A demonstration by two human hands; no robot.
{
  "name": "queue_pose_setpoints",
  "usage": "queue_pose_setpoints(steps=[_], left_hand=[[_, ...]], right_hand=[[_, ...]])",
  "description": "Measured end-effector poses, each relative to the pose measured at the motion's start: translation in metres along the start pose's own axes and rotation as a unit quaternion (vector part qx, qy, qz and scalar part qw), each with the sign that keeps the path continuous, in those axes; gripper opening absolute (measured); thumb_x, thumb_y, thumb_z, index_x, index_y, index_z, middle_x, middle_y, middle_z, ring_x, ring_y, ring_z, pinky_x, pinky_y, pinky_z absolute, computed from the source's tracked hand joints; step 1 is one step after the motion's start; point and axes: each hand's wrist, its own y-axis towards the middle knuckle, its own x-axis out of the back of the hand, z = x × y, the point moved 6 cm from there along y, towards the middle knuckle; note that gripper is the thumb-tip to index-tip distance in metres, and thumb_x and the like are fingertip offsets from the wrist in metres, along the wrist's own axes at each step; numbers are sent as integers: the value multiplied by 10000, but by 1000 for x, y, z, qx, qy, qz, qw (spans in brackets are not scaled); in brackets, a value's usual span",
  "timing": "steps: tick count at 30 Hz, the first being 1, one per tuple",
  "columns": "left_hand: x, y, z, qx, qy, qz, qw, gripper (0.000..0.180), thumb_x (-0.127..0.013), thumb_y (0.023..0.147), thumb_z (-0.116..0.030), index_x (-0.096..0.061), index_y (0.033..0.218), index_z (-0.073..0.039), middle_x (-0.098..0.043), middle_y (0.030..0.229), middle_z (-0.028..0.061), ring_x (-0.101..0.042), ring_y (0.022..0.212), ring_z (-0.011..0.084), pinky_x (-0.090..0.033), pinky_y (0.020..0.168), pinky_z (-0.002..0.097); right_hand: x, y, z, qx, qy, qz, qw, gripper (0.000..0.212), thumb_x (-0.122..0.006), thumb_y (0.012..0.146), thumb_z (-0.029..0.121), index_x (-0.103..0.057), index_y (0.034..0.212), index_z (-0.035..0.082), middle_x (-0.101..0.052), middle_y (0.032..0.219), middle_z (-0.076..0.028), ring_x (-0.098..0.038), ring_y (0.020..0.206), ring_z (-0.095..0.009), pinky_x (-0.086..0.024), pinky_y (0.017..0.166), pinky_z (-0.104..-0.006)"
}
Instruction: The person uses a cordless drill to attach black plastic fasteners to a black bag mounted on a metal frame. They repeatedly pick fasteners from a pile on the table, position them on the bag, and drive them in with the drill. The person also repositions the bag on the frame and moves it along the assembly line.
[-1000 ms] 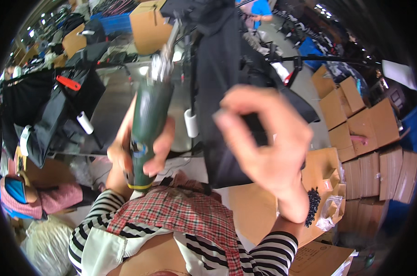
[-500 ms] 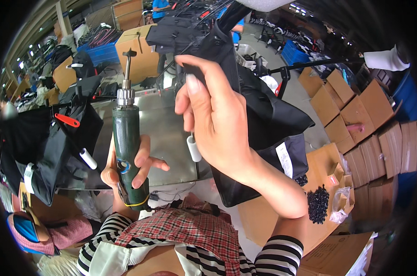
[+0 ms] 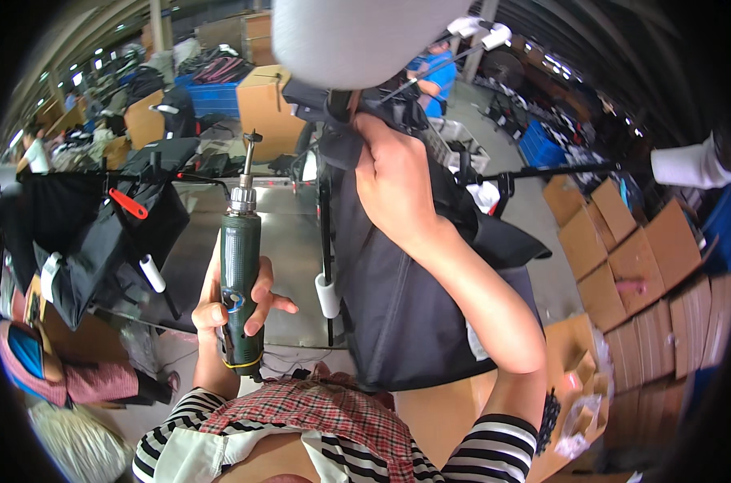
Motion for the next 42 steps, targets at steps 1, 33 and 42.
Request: queue_pose_setpoints(steps=[1, 33, 42], left_hand=[[-2, 0, 3, -10, 14, -9, 1000, 980, -757, 765, -108, -142, 1527, -71, -546, 976, 183, -670, 598, 224, -508, 959, 652], [-46, 89, 3, -154, 274, -96, 945, 1150, -754, 793, -160, 59, 1604, -224, -526, 1330, 272, -642, 639, 172, -619, 709, 389], [-46, 87, 1, -156, 262, -106, 947, 1161, -775, 785, -124, 39, 1607, -234, -532, 1323, 268, -640, 638, 174, -619, 711, 368]], right_hand=[[0, 5, -2, 19, 35, 30, 999, 150, -554, 900, -24, -630, 1028, -44, -667, 834, -220, -674, 814, -426, -519, 700, -419], [26, -10, 8, 128, 31, 65, 989, 122, -729, 838, 55, -611, 848, 28, -626, 697, -121, -642, 595, -302, -500, 520, -403], [24, 24, 22, 145, 97, 113, 978, 515, -787, 826, 180, -578, 1251, -22, -673, 1144, -226, -679, 1035, -388, -530, 850, -437]])
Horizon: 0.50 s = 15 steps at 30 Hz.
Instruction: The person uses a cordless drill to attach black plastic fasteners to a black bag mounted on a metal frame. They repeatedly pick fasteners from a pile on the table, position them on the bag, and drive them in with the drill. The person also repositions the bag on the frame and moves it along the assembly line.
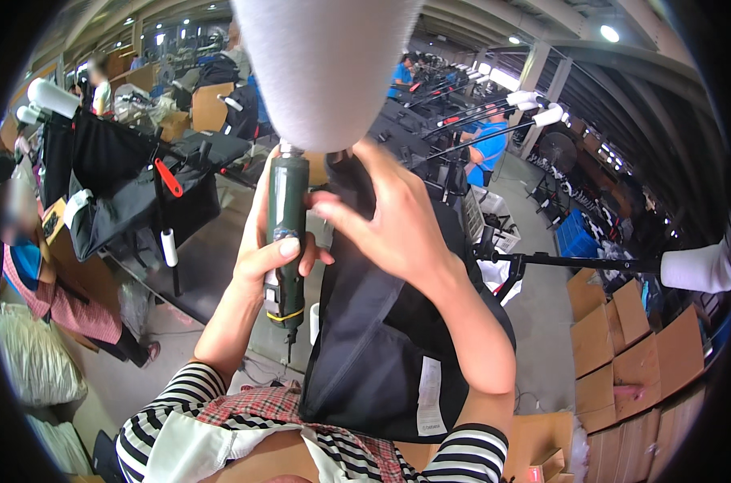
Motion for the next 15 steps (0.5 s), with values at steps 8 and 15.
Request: queue_pose_setpoints(steps=[8, 15], left_hand=[[7, -71, -1, 150, 24, 16, 988, 1280, -829, 686, -57, 46, 1607, -218, -611, 1081, 252, -664, 593, 231, -607, 649, 372], [-3, -97, 16, 187, 31, 73, 979, 1207, -831, 743, -11, -15, 1622, -153, -602, 976, 96, -601, 745, 112, -507, 651, 259]], right_hand=[[-12, -23, -26, -19, -39, 25, 999, 242, -702, 863, 25, -689, 1103, -3, -749, 1030, -123, -741, 904, -267, -564, 796, -353], [-16, -26, -31, -14, -15, 24, 1000, 305, -651, 853, -41, -673, 1156, -21, -745, 1077, -130, -742, 934, -261, -562, 818, -337]])
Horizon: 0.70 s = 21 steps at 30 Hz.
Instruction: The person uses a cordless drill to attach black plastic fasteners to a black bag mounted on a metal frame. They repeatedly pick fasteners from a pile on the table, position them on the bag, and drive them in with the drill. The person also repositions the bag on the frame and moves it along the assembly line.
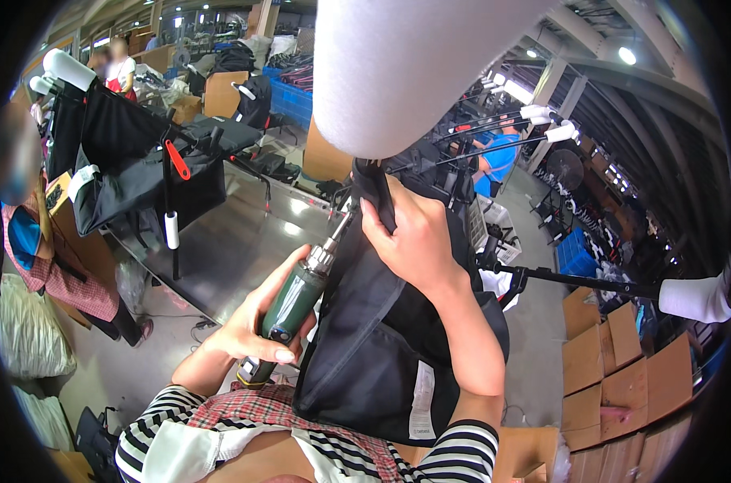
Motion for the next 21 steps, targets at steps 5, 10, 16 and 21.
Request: queue_pose_setpoints(steps=[5, 10, 16, 21], left_hand=[[-7, 6, 1, 10, -44, -15, 999, 1184, -798, 762, 13, -8, 1622, -181, -588, 969, 99, -613, 703, 124, -523, 611, 270], [-21, 9, 1, 19, -114, -22, 993, 1107, -684, 810, 77, 14, 1619, -213, -576, 927, 104, -634, 653, 153, -534, 573, 293], [-29, 15, 6, 13, -142, -23, 990, 1078, -631, 821, 65, 35, 1615, -234, -547, 871, 119, -609, 581, 178, -535, 569, 320], [-30, 15, 13, 27, -216, -11, 976, 1076, -651, 791, 17, -1, 1598, -273, -513, 872, 138, -571, 517, 207, -513, 556, 380]], right_hand=[[-1, -2, 1, 6, -6, -18, 1000, 332, -644, 846, -52, -663, 1178, -34, -742, 1082, -143, -741, 946, -279, -565, 820, -342], [0, -4, 2, 17, -19, -35, 999, 336, -644, 843, -54, -661, 1178, -41, -740, 1070, -153, -741, 910, -303, -574, 784, -346], [2, -4, 3, 31, -26, -38, 998, 321, -645, 844, -50, -664, 1164, -45, -739, 1042, -166, -741, 859, -309, -576, 740, -349], [2, -3, 6, 30, -24, -44, 998, 314, -653, 850, -34, -672, 1163, -23, -740, 1012, -164, -738, 805, -306, -570, 695, -350]])
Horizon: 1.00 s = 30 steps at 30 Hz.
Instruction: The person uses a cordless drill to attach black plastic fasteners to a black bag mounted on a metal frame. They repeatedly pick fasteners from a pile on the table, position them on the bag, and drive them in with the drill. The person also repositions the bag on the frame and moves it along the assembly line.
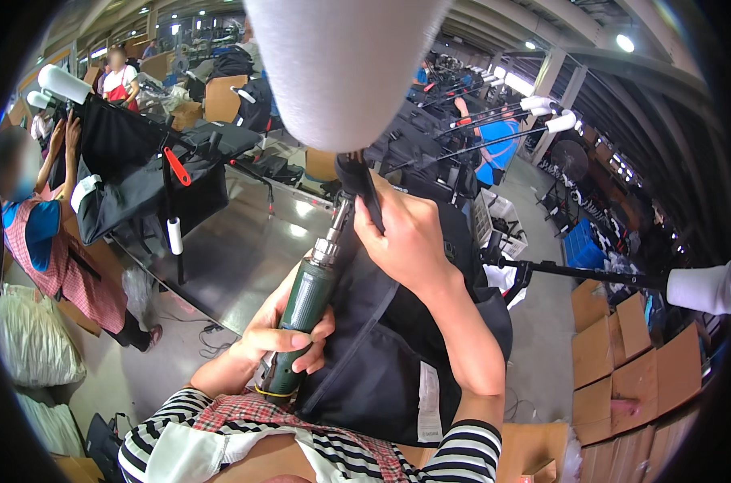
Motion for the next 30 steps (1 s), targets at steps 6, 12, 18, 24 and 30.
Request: queue_pose_setpoints(steps=[6, 12, 18, 24, 30], left_hand=[[8, 0, 12, 60, -176, 36, 982, 983, -662, 799, -2, -105, 1574, -240, -496, 875, 132, -556, 509, 206, -471, 508, 351], [85, -69, 8, 73, -25, -36, 996, 932, -755, 778, -148, -222, 1541, -179, -517, 876, 178, -555, 531, 217, -462, 475, 330], [164, -113, 94, 402, 367, -91, 834, 902, -708, 884, -281, -196, 1599, -78, -552, 1276, 161, -571, 1084, 206, -444, 962, 319], [127, -55, 166, 446, 426, 142, 774, 688, -725, 897, -332, -384, 1407, -21, -483, 1254, 134, -521, 1053, 197, -404, 925, 327], [-7, 35, 88, 352, 321, 69, 877, 466, -774, 878, -312, -562, 1166, -14, -555, 896, 76, -550, 728, 147, -445, 664, 288]], right_hand=[[15, -8, -5, -2, 22, 23, 999, 486, -762, 826, 76, -600, 1273, -25, -689, 894, -200, -699, 780, -321, -546, 686, -375], [125, -110, -58, -250, 91, 35, 963, 484, -738, 873, 123, -589, 1317, 2, -688, 1272, -98, -632, 1203, -206, -471, 1024, -335], [174, -348, -100, -622, 14, -78, 779, 519, -549, 1026, 436, -606, 1237, -34, -641, 843, -34, -599, 779, -102, -486, 660, -267], [160, -353, -94, -719, 193, -175, 644, 787, -484, 928, 733, -663, 1132, -6, -646, 985, -56, -583, 884, -115, -477, 817, -240], [159, -376, -101, -612, 277, -281, 685, 751, -417, 1024, 592, -488, 1388, -62, -691, 1065, -166, -682, 913, -184, -559, 794, -299]])
